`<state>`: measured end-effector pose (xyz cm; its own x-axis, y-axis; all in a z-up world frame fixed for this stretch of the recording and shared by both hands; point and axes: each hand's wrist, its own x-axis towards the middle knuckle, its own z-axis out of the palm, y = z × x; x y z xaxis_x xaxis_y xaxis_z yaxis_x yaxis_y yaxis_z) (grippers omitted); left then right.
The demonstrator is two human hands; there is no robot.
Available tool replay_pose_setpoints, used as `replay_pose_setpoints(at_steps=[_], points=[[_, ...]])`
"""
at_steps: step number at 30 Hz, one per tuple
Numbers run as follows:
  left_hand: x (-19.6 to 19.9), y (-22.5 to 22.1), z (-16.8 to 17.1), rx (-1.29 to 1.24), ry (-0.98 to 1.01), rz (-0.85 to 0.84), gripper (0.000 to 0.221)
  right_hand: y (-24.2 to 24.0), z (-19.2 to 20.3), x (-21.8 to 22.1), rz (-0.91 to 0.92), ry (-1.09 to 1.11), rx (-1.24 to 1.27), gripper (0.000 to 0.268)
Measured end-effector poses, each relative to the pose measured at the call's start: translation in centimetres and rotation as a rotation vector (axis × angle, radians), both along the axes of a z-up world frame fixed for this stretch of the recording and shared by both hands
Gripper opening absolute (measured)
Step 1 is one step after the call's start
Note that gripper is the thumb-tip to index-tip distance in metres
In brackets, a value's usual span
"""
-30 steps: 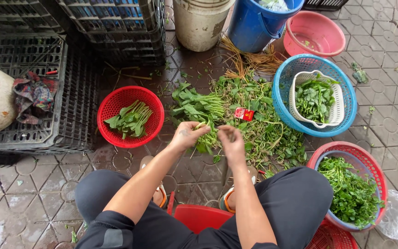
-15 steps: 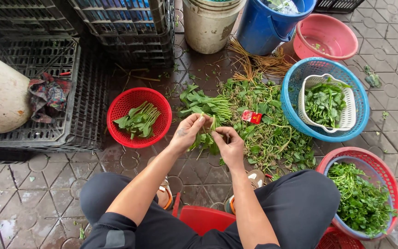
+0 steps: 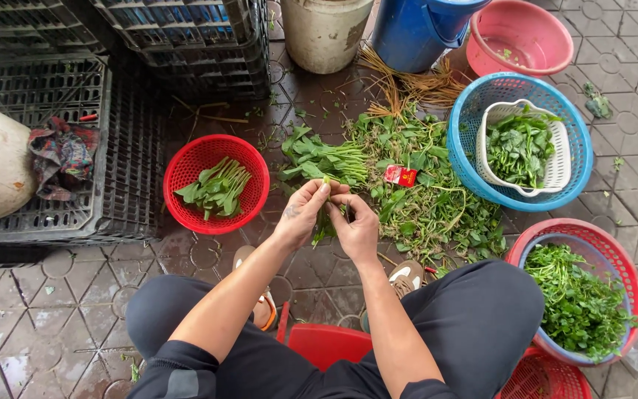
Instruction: Trimming the stems of leafy greens with a knife and placing them in a basket
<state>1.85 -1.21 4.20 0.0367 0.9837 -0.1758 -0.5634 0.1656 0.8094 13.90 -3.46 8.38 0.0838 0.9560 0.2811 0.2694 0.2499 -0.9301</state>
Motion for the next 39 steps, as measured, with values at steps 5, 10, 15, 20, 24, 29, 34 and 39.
replay_pose_setpoints(at_steps=[5,10,15,20,24,29,34,39], points=[[-1.1,0.2,1.9,0.095,0.189,0.039,0.025,1.5,-0.9,1.5,0.039,0.012,-0.055,0.012],[-5.2,1.1,11.1,0.344,0.71,0.185,0.019,5.9,-7.1,6.9,-0.221,0.105,-0.389,0.017],[-8.4,2.1,14.7,0.414,0.365,0.305,0.021,6.1,-21.1,9.4,-0.186,-0.193,-0.735,0.024],[-10.4,2.5,13.1,0.282,0.247,0.301,0.024,5.0,-38.1,11.4,-0.167,-0.615,-0.94,0.02],[-10.9,2.4,13.1,0.228,0.185,0.295,0.024,4.2,-40.9,10.5,-0.208,-0.455,-1.022,0.028],[-9.9,2.4,13.7,0.243,0.158,0.28,0.022,3.1,-35.6,8.5,-0.219,-0.099,-1.011,0.026],[-8.9,2.4,13.5,0.227,0.179,0.222,0.021,2.3,-31.9,7.6,-0.014,-0.15,-0.952,0.021],[-7.9,1.7,12.8,0.177,0.167,0.098,0.023,1.3,-24.7,6.5,-0.004,-0.055,-0.908,0.022]])
